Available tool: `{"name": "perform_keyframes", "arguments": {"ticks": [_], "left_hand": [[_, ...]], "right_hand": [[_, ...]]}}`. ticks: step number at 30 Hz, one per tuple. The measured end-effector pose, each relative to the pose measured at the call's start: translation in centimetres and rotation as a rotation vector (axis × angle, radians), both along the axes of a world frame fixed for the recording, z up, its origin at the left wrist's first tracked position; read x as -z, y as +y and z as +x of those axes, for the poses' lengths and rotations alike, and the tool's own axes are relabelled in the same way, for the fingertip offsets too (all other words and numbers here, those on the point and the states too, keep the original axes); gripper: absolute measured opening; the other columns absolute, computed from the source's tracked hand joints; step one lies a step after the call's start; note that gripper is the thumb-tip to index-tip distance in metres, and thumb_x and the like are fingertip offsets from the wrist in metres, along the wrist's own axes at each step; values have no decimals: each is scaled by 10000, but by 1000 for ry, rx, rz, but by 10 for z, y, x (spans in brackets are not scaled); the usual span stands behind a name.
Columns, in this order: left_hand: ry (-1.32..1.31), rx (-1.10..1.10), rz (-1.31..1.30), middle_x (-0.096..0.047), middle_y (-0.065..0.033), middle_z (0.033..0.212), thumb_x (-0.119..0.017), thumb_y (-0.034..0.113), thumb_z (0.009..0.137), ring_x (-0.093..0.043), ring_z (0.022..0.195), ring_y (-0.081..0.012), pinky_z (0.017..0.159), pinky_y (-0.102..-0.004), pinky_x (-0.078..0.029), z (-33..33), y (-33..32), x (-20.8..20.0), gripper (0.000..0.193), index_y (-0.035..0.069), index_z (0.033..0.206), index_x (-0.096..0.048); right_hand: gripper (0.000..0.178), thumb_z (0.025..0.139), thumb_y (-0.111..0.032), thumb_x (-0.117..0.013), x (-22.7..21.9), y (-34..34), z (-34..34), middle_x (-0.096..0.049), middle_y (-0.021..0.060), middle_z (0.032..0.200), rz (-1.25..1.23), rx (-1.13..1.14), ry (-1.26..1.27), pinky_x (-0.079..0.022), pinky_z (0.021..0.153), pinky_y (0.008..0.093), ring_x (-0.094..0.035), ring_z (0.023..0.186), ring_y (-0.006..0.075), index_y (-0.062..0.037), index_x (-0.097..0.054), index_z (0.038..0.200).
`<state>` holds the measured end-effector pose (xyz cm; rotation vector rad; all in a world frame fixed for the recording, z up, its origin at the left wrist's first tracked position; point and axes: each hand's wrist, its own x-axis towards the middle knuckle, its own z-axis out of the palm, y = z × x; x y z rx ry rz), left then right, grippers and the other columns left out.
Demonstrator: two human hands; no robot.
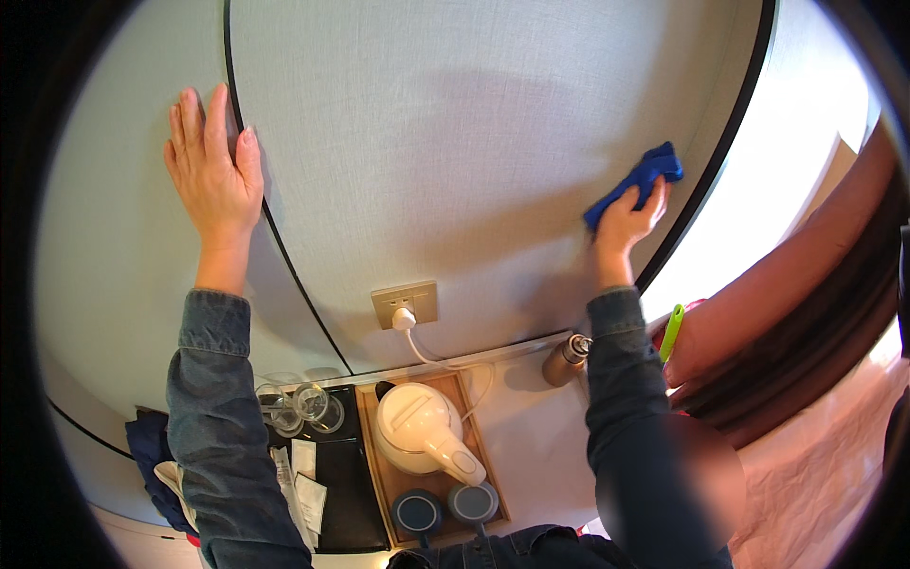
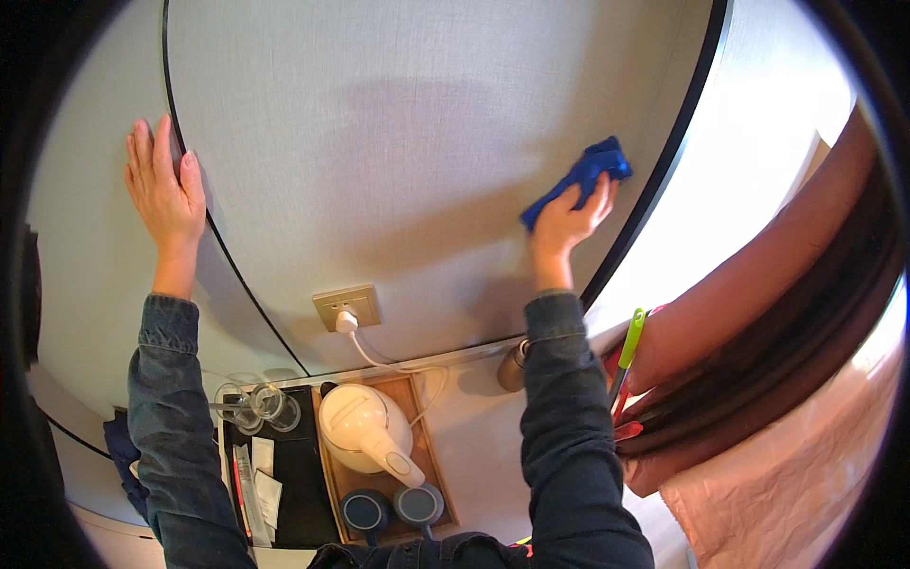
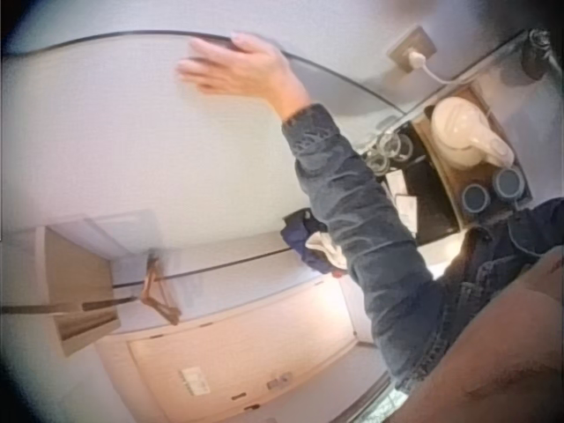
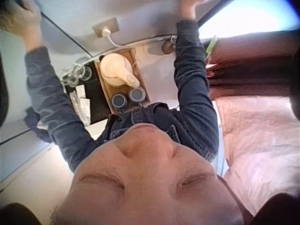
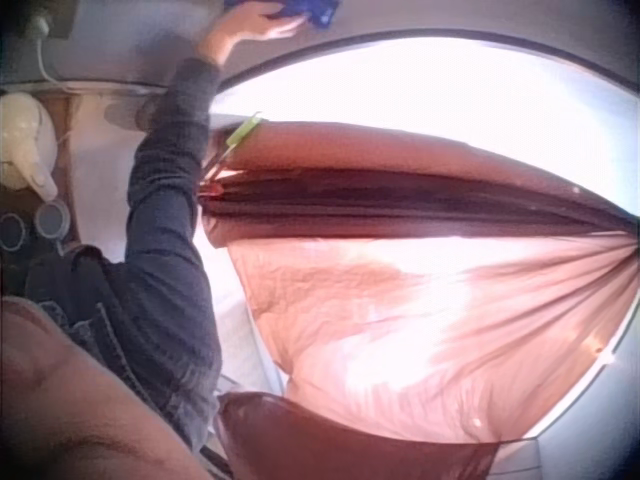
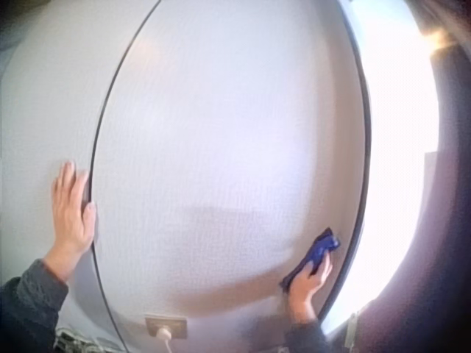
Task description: The person wipes a white wall, a wooden door, a wall switch panel, and a door frame using a blue cloth. The person also wipes a small table surface and a wall above it. The person moves a tray with a kettle and cups to reach the wall.
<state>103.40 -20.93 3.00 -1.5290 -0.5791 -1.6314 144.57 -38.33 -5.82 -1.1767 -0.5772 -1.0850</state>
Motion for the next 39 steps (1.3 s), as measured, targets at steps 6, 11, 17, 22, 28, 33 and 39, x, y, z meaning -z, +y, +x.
{"name": "perform_keyframes", "arguments": {"ticks": [6, 11, 17, 22, 28, 33, 39], "left_hand": [[9, 19, 10, -397, -157, 1412, -503, 300, 902, -352, 1300, -369, 1023, -510, -262, -1, 2, -1, 456, 152, 1332, -465], [22, 31, 24, -403, -157, 1407, -503, 303, 903, -357, 1298, -364, 1025, -493, -268, -3, 1, -2, 452, 152, 1328, -473], [16, 3, 18, -399, -155, 1411, -499, 309, 905, -355, 1301, -360, 1032, -495, -262, -3, 0, -2, 455, 154, 1331, -471], [19, 17, 16, -384, -149, 1424, -502, 302, 904, -333, 1318, -356, 1044, -500, -246, -2, 0, -1, 464, 160, 1343, -459], [10, -8, 10, -376, -143, 1431, -503, 297, 903, -322, 1327, -346, 1051, -491, -238, -1, -1, -1, 471, 160, 1350, -452], [10, 11, 7, -390, -145, 1421, -504, 294, 901, -337, 1317, -346, 1044, -489, -245, -1, -1, 0, 463, 155, 1341, -464], [21, 21, 27, -412, -164, 1397, -505, 287, 900, -356, 1296, -368, 1032, -483, -260, -3, -1, -3, 450, 141, 1324, -478]], "right_hand": [[339, 748, 27, -528, 28, 45, -140, -509, 216, 1220, -177, -275, -407, -364, 992, 446, -469, 1155, 364, -3, -611, 1075], [316, 668, 4, -599, 29, 52, -208, -557, 142, 1173, -421, -684, -750, -453, 909, 409, -539, 1069, 315, -50, -662, 973], [286, 692, 38, -614, 25, 17, -94, -580, 159, 1131, -319, -279, -632, -449, 911, 419, -556, 1070, 318, -54, -659, 959], [408, 755, 31, -594, 23, -21, 7, -499, 209, 1279, -91, -122, -26, -381, 996, 412, -483, 1164, 360, -23, -575, 1159], [486, 779, 20, -600, 29, 4, -28, -489, 177, 1267, -65, -46, 149, -342, 1025, 387, -457, 1189, 315, -38, -510, 1253], [339, 700, 27, -562, 4, 28, -127, -533, 192, 1198, -254, -308, -414, -363, 974, 443, -487, 1112, 356, -70, -638, 1016], [334, 687, 50, -572, -58, 13, -95, -578, 158, 1150, -352, -302, -695, -424, 932, 422, -540, 1077, 338, -82, -655, 982]]}}
